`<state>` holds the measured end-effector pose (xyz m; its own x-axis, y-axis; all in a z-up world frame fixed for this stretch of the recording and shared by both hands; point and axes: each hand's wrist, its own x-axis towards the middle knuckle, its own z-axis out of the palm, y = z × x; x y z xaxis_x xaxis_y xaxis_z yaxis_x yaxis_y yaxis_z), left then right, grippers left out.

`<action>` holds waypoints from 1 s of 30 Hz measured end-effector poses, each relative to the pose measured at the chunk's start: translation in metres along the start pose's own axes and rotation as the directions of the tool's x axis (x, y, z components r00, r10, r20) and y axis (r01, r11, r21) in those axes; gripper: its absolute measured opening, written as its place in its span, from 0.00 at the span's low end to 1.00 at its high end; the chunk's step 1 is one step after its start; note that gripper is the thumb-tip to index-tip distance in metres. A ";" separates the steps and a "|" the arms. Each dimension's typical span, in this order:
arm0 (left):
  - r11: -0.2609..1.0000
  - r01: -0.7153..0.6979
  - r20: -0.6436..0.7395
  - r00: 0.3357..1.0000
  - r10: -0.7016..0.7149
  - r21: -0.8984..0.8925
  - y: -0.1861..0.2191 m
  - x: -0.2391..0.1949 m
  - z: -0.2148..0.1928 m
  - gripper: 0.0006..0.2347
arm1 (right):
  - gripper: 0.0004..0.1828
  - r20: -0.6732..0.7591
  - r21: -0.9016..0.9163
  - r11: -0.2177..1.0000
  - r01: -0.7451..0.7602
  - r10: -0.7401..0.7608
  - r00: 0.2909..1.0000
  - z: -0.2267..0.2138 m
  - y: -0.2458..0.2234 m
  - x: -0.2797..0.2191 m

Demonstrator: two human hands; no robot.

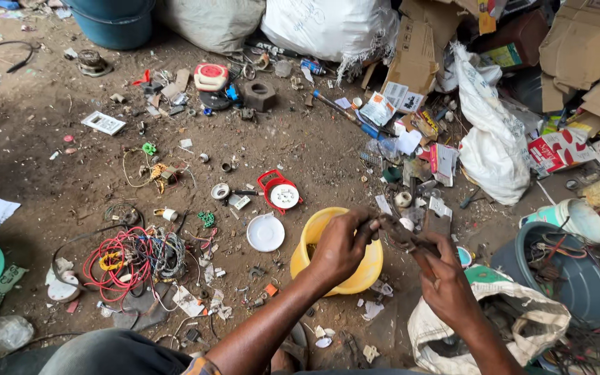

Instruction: The person uses pliers to dismantle small electrical components, including an orange plastic piece and a white plastic switch, extracting metal parts and discarding them into a yellow bucket. The person handles the components one at a time, repeatedly using the pliers to pry and cut.

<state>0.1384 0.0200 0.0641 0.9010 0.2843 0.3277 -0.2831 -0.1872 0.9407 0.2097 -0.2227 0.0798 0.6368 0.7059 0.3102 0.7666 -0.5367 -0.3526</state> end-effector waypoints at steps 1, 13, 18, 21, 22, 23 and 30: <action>1.000 0.006 0.007 1.000 -0.006 0.018 0.001 0.000 -0.001 0.09 | 0.26 -0.004 0.005 1.000 -0.011 0.011 1.000 0.001 0.002 0.000; 0.998 -0.063 0.224 0.973 0.057 0.021 -0.014 0.002 -0.006 0.15 | 0.25 0.065 0.039 0.999 -0.021 0.019 0.998 -0.001 0.005 -0.005; 0.984 0.070 0.223 0.974 -0.033 -0.161 -0.043 0.000 0.010 0.14 | 0.22 0.064 -0.154 0.988 -0.001 0.010 0.998 0.010 0.006 -0.005; 0.949 0.157 0.175 0.978 -0.112 -0.272 -0.062 -0.006 0.021 0.16 | 0.23 0.128 -0.253 0.959 -0.125 0.161 0.979 0.017 0.005 -0.005; 0.934 0.180 0.166 0.977 -0.133 -0.308 -0.068 -0.007 0.024 0.16 | 0.23 0.123 -0.276 0.953 -0.123 0.162 0.979 0.018 0.006 -0.005; 0.918 0.202 0.159 0.975 -0.156 -0.342 -0.075 -0.009 0.028 0.16 | 0.23 0.118 -0.298 0.947 -0.122 0.163 0.979 0.019 0.006 -0.006; 0.809 0.296 0.153 0.955 -0.253 -0.508 -0.112 -0.018 0.052 0.15 | 0.29 0.267 -0.234 0.904 -0.358 0.414 0.870 0.033 0.037 -0.013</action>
<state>0.1708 -0.0131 -0.0517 0.9827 0.1747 0.0616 -0.1296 0.4104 0.9027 0.2274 -0.2368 0.0333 0.8493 0.5159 -0.1119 0.4843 -0.8458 -0.2236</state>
